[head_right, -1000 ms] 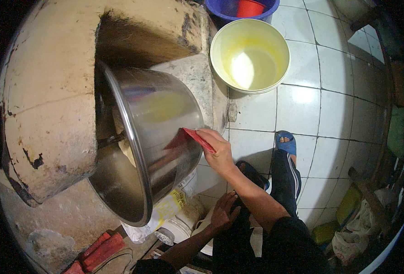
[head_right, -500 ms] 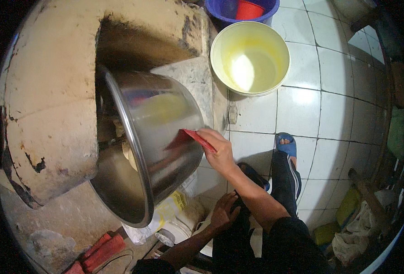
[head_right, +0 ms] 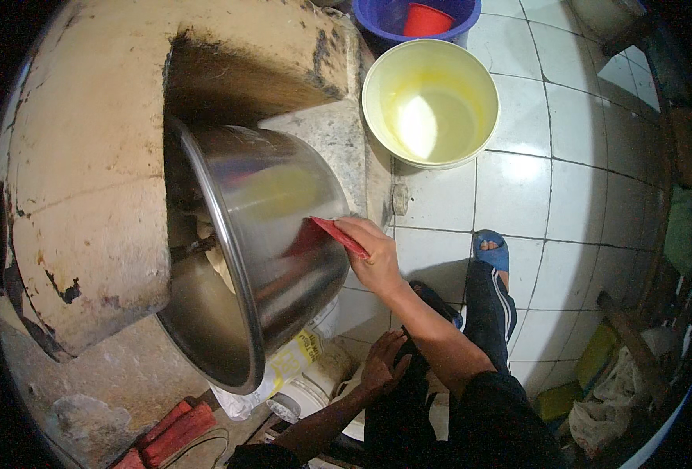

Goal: The person scrapes the inner surface of an industrial mixing bowl containing dough using a handheld scraper, and then pours water into the mixing bowl from a small container.

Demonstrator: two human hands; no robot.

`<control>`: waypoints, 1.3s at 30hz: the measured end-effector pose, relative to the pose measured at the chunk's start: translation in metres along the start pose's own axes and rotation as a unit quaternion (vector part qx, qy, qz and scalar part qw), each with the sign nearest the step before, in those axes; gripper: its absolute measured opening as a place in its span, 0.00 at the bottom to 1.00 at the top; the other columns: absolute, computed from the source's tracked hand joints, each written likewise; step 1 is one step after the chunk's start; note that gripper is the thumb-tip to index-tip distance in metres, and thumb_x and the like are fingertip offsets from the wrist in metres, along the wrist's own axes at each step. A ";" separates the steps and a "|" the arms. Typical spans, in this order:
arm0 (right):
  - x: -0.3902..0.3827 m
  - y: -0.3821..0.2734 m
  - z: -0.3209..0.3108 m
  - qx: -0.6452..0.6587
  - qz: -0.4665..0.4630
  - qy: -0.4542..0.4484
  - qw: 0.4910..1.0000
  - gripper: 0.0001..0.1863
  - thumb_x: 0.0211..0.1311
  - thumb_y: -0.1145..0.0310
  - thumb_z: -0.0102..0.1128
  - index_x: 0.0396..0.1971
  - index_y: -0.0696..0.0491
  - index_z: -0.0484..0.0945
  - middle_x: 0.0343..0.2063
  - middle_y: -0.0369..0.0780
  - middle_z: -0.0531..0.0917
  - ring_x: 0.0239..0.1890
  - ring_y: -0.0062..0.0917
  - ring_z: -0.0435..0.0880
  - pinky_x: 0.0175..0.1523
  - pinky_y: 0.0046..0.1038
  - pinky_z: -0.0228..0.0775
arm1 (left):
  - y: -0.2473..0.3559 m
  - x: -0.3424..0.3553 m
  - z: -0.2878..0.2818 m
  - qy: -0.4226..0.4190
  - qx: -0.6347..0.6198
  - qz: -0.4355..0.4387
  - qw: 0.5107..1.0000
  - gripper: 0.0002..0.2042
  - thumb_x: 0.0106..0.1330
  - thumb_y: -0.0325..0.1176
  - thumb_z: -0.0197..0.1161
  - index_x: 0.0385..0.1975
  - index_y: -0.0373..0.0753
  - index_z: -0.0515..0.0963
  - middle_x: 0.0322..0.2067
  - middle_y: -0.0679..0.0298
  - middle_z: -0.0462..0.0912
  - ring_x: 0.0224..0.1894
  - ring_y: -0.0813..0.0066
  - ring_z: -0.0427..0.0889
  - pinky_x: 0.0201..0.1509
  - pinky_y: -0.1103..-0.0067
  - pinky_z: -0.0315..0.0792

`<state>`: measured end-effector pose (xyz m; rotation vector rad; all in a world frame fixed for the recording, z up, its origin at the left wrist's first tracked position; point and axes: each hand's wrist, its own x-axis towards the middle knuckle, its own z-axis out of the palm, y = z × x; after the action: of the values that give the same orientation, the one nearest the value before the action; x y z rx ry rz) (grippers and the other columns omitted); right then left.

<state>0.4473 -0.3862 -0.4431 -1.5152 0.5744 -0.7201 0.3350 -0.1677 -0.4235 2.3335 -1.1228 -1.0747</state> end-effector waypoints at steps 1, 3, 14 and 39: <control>0.001 0.000 0.001 0.001 0.000 -0.001 1.000 0.13 0.51 0.81 0.55 0.39 0.60 0.77 0.39 0.47 0.80 0.41 0.36 0.80 0.47 0.26 0.70 | -0.001 0.000 -0.001 0.002 -0.001 -0.001 1.000 0.21 0.64 0.41 0.53 0.52 0.35 0.66 0.55 0.54 0.66 0.60 0.56 0.61 0.63 0.65 0.56; 0.002 0.000 0.000 0.011 0.010 -0.005 1.000 0.17 0.45 0.85 0.56 0.39 0.58 0.77 0.39 0.46 0.79 0.43 0.38 0.78 0.49 0.29 0.70 | -0.002 0.003 -0.002 0.003 -0.002 0.000 1.000 0.21 0.63 0.41 0.53 0.52 0.35 0.67 0.55 0.54 0.66 0.60 0.56 0.61 0.63 0.65 0.56; 0.016 0.005 -0.003 0.010 -0.004 -0.013 1.000 0.16 0.45 0.84 0.56 0.38 0.59 0.77 0.37 0.45 0.80 0.41 0.38 0.79 0.46 0.29 0.71 | 0.000 0.010 -0.004 -0.007 0.001 -0.002 1.000 0.21 0.64 0.42 0.52 0.52 0.35 0.66 0.56 0.53 0.65 0.61 0.56 0.61 0.63 0.65 0.55; 0.026 0.019 -0.008 0.025 0.026 -0.041 0.998 0.12 0.50 0.82 0.55 0.38 0.60 0.77 0.37 0.46 0.80 0.38 0.36 0.81 0.43 0.26 0.71 | 0.007 0.023 -0.007 -0.045 0.009 -0.012 0.999 0.21 0.64 0.40 0.53 0.52 0.33 0.66 0.56 0.51 0.65 0.62 0.57 0.60 0.64 0.65 0.54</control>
<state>0.4598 -0.4118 -0.4597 -1.4706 0.5273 -0.6247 0.3459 -0.1904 -0.4263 2.3392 -1.1428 -1.1927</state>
